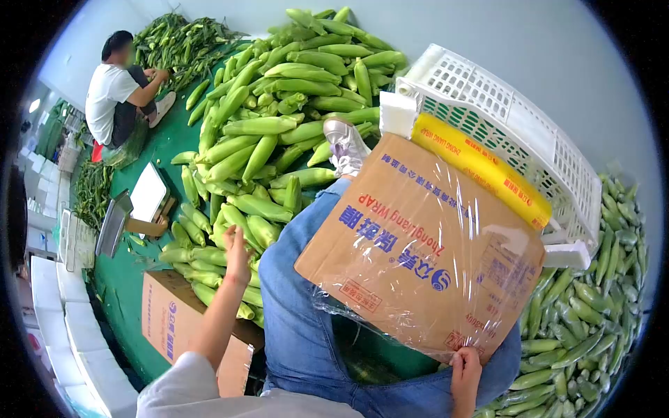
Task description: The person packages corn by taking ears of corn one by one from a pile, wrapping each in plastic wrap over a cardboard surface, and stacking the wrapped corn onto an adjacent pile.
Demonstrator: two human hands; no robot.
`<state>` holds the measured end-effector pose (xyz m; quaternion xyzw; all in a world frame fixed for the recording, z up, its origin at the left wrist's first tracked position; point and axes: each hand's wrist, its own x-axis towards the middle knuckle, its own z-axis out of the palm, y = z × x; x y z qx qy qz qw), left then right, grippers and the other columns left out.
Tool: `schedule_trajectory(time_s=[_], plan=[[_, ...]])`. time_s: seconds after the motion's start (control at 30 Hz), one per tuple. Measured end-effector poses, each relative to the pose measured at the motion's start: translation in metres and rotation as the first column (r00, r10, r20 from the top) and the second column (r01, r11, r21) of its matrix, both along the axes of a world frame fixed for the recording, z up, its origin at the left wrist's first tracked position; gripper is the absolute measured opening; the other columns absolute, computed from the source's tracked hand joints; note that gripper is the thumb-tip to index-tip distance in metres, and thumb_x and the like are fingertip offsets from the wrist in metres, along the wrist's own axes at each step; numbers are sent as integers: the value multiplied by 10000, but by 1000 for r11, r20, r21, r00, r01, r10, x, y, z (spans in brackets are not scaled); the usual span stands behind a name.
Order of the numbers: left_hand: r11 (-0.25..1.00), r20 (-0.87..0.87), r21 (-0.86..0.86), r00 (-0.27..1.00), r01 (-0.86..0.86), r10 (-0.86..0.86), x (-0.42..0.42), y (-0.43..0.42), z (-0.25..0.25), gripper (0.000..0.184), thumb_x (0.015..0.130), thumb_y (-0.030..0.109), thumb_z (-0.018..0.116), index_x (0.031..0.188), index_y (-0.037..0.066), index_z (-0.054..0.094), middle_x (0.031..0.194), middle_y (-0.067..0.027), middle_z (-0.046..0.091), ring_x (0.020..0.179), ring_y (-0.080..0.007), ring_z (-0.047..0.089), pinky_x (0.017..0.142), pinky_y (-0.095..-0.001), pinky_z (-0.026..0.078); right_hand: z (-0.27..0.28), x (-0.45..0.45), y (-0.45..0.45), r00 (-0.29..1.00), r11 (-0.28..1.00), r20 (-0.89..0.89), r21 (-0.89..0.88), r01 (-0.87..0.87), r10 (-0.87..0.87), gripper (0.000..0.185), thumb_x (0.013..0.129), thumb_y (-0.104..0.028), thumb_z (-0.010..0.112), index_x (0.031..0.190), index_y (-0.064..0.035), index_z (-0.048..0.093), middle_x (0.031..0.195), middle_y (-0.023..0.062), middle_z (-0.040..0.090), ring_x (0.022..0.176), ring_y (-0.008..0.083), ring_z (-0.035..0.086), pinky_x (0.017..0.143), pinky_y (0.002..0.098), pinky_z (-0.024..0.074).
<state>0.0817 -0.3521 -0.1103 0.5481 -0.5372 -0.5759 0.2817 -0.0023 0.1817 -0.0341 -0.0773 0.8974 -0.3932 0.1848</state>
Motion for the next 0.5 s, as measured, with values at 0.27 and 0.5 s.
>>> schedule_trajectory(time_s=[0.27, 0.5], plan=[[709, -406, 666, 910, 232, 83, 41, -57, -68, 473, 975, 403, 490, 1323, 82, 494, 1284, -108, 591, 1152, -271, 571, 1062, -461, 398, 9, -1, -3, 998, 1000, -55, 24, -11, 12, 63, 915, -71, 546, 902, -11, 558, 801, 133, 592, 736, 269, 583, 696, 346, 470], [731, -268, -101, 690, 675, -673, 33, 3, 111, 634, 798, 163, 691, 1368, 43, 441, 1264, -169, 557, 1102, -239, 580, 912, -439, 492, 14, 13, -23, 914, 944, -402, 317, 93, 44, 63, 878, -108, 606, 919, -61, 597, 833, 116, 618, 856, 308, 553, 762, 429, 426]])
